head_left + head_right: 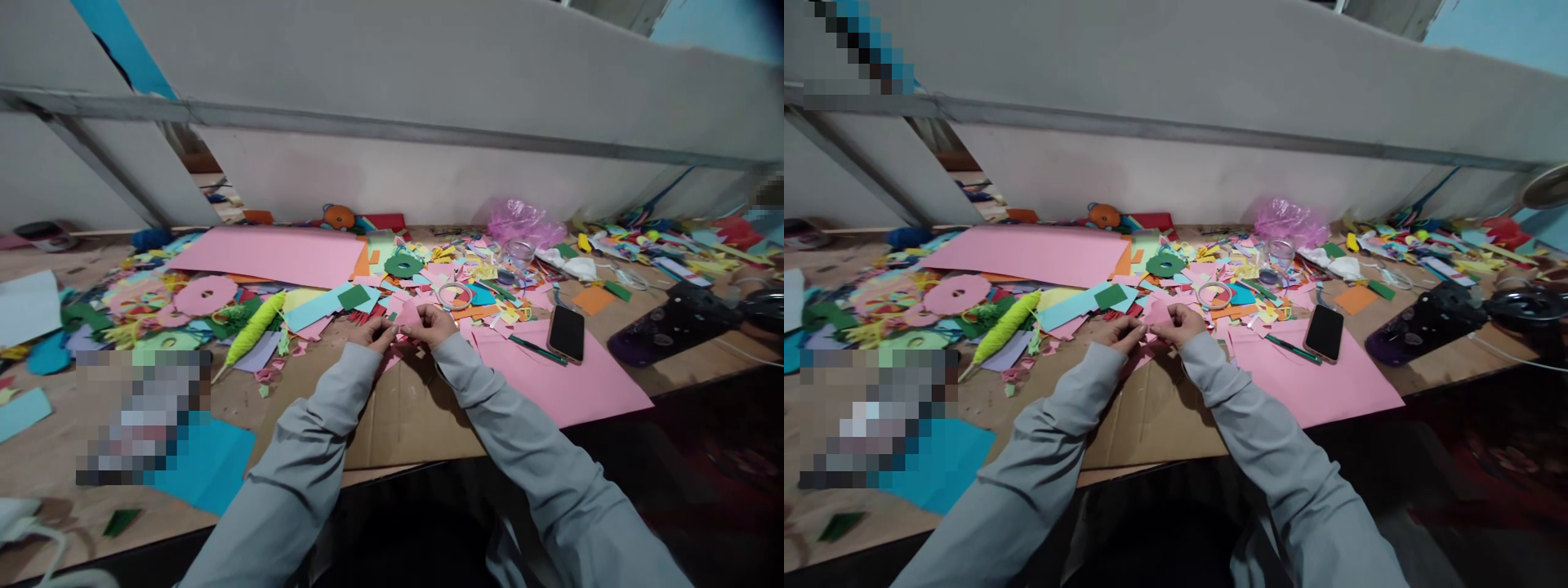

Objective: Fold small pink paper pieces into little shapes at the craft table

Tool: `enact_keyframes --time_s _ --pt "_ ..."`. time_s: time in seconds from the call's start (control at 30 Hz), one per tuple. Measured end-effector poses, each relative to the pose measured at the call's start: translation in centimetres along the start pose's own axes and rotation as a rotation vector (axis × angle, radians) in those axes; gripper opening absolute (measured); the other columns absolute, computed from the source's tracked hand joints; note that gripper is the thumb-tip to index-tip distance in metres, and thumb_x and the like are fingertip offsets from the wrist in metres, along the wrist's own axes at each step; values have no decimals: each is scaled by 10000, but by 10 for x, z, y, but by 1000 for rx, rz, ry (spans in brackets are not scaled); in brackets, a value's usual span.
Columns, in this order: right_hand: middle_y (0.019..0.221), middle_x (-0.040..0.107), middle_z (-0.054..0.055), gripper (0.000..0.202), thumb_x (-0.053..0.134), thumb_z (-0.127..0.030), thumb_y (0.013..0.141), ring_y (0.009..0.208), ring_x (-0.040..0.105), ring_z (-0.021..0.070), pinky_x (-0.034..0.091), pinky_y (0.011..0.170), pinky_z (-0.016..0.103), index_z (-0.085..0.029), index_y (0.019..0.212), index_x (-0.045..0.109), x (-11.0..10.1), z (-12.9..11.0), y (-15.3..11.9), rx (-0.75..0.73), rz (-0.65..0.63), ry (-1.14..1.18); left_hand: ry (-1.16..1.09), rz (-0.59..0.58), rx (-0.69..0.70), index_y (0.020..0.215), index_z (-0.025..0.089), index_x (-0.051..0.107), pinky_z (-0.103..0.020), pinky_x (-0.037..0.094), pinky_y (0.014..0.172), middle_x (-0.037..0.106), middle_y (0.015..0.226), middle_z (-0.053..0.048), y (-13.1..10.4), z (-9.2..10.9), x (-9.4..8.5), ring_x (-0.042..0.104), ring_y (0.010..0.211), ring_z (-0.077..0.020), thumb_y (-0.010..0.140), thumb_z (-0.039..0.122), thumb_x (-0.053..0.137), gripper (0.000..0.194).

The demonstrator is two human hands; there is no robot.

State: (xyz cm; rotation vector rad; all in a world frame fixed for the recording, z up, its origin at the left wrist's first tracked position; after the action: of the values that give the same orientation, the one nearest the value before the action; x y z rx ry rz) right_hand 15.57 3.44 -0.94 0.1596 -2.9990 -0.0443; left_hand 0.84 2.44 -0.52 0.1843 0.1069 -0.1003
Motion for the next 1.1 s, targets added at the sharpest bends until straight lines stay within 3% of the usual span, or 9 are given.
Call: enact_keyframes --time_s 0.27,0.47,0.6,0.7,0.83,0.93,1.1 --pt "691 626 -25 472 843 -385 472 607 567 114 482 601 264 -168 803 584 4 -7 -2 -29 -39 34 74 -12 68 649 179 545 -210 321 474 487 499 53 3 -5 -2 392 463 -82 728 433 594 271" --pt "615 569 -34 397 833 -413 492 559 521 102 444 559 252 -157 693 607 7 -2 -3 7 -70 26 125 -133 115 657 172 571 -213 342 483 498 521 46 6 -12 0 410 490 -87 705 403 603 238" --pt "622 580 -23 356 814 -422 503 582 525 106 432 578 250 -163 653 621 2 -2 0 -62 24 -2 144 -164 159 622 171 565 -224 357 515 497 534 37 6 -10 2 427 521 -95 699 385 592 229" --pt "620 576 -31 320 782 -416 561 569 512 95 421 563 236 -172 676 610 -8 -8 3 -111 130 5 147 -178 96 577 174 541 -220 346 487 474 494 41 5 -8 3 421 497 -94 680 403 619 263" --pt "676 607 -23 353 730 -467 625 526 509 79 412 509 218 -181 781 594 -14 -14 3 -70 173 48 26 -33 -48 603 179 534 -206 320 409 488 466 46 1 -5 -1 414 425 -87 668 468 642 315" --pt "640 590 -32 392 753 -473 594 501 502 76 408 476 209 -170 784 592 -5 -11 -1 -25 83 2 -48 83 -118 633 178 537 -198 280 353 521 472 43 -1 -2 -6 383 358 -71 674 522 641 362" --pt "530 552 -36 386 765 -476 569 427 491 96 372 392 214 -158 656 562 5 -3 -6 66 -26 -138 -57 66 -100 604 173 532 -189 266 341 529 453 35 2 -2 -7 387 345 -65 648 552 660 403"
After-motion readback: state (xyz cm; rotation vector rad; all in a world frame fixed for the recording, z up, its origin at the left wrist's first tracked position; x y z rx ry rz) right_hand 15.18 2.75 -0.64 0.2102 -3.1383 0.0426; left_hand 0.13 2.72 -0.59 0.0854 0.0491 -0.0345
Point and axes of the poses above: each hand's wrist, its own y-axis towards the middle knuckle, its own x-axis out of the palm, z = x × y, the point moved 3 cm from there along y, towards the middle knuckle
